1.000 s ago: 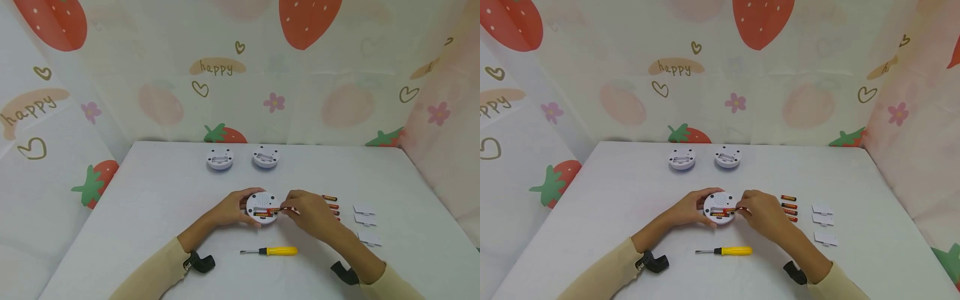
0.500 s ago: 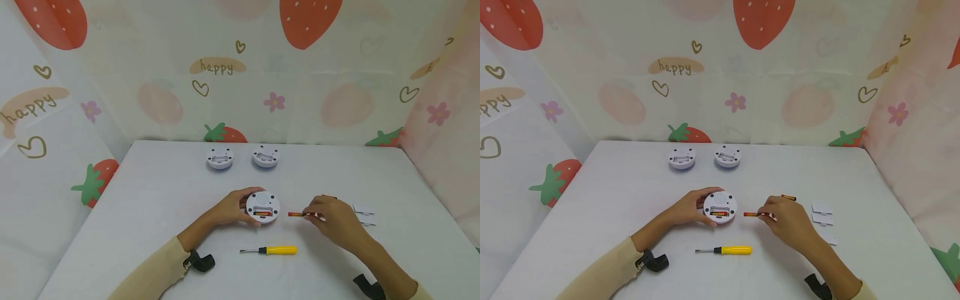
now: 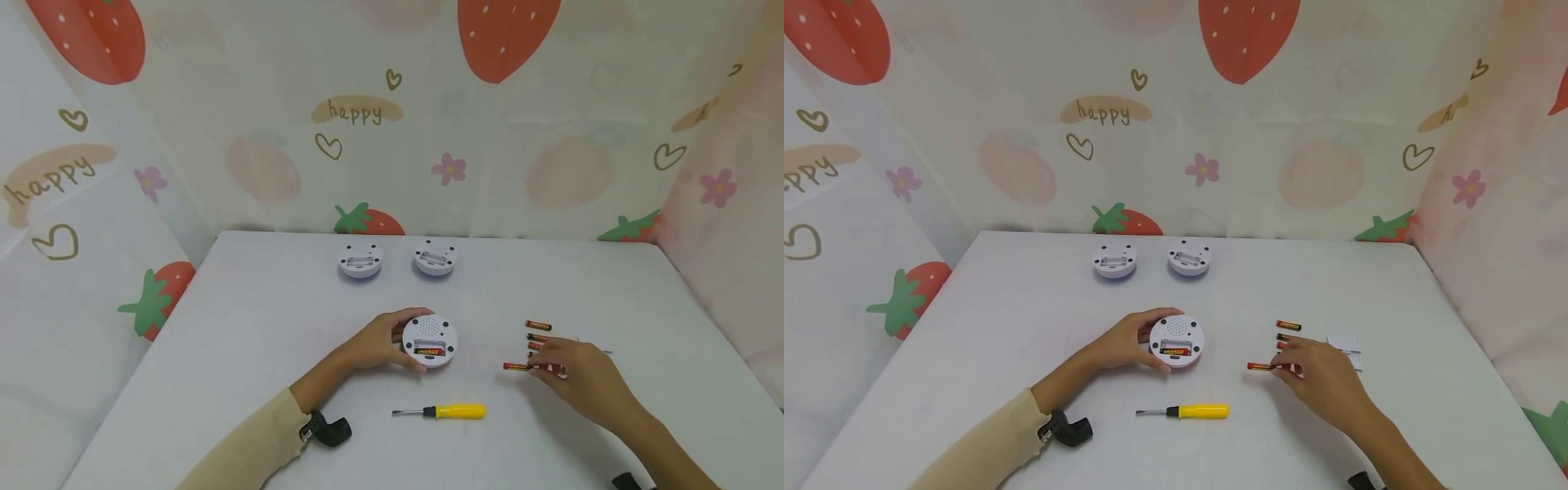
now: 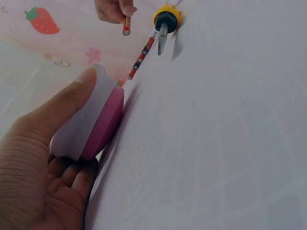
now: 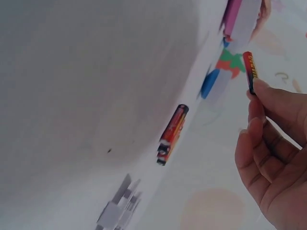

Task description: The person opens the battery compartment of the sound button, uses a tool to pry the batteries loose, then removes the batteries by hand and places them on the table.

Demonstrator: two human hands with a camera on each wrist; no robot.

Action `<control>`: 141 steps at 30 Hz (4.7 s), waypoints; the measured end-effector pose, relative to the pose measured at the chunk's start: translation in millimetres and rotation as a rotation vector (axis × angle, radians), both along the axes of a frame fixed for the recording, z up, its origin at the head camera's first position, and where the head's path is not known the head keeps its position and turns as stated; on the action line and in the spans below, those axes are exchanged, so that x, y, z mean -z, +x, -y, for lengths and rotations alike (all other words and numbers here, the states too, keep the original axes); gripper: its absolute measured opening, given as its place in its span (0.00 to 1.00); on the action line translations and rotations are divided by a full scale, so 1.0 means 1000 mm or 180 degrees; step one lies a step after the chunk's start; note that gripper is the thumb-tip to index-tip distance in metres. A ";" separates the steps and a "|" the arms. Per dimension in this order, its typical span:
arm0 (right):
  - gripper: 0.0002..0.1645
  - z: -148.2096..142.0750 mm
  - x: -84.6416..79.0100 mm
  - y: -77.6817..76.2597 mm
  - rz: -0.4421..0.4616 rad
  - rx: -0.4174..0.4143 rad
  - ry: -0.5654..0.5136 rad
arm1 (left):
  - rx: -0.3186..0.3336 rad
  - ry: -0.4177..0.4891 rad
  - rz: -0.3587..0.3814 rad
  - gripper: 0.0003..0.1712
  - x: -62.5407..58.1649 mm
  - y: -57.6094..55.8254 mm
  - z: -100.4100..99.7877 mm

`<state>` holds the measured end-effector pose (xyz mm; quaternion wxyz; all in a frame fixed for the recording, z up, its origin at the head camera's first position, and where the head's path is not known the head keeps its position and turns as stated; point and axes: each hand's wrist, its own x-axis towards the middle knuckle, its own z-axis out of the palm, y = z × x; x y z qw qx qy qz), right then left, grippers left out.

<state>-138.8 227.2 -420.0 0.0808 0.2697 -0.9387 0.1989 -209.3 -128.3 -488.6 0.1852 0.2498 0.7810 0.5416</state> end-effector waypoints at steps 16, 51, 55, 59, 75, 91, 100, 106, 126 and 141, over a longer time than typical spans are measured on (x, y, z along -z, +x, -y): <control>0.14 -0.022 0.012 0.001 0.0009 0.0066 -0.0030 | 0.0060 0.0022 -0.0102 0.54 0.003 -0.001 0.001; 0.08 -0.024 0.014 -0.012 0.0556 0.0341 0.0648 | 0.0060 -0.0010 -0.0053 0.54 0.002 -0.001 0.001; 0.07 -0.019 0.007 -0.012 0.0534 0.0385 0.0660 | 0.0073 0.0002 -0.0053 0.54 0.001 -0.001 0.001; 0.07 -0.008 -0.002 -0.014 0.0530 0.0397 0.0555 | 0.0059 0.0007 -0.0040 0.54 0.001 0.000 0.001; 0.10 0.066 -0.015 -0.022 0.0327 -0.0033 0.0288 | 0.0109 0.0067 -0.0028 0.56 0.004 -0.002 0.003; 0.14 0.114 -0.006 -0.031 0.0566 -0.0251 0.0293 | 0.0085 0.0021 -0.0030 0.53 0.001 -0.001 0.002; 0.13 0.123 -0.002 -0.032 0.0549 -0.0285 0.0273 | 0.0127 0.0126 0.0020 0.53 0.002 -0.002 0.003; 0.11 0.126 0.000 -0.033 0.0574 -0.0233 0.0312 | 0.0131 0.0139 0.0039 0.54 0.004 -0.003 0.003; 0.07 0.131 0.001 -0.029 0.0535 -0.0187 0.0259 | 0.0141 0.0141 0.0060 0.53 0.003 -0.002 0.003; 0.06 0.132 0.003 -0.028 0.0286 -0.0222 0.0174 | 0.0153 0.0158 0.0054 0.52 0.002 -0.002 0.003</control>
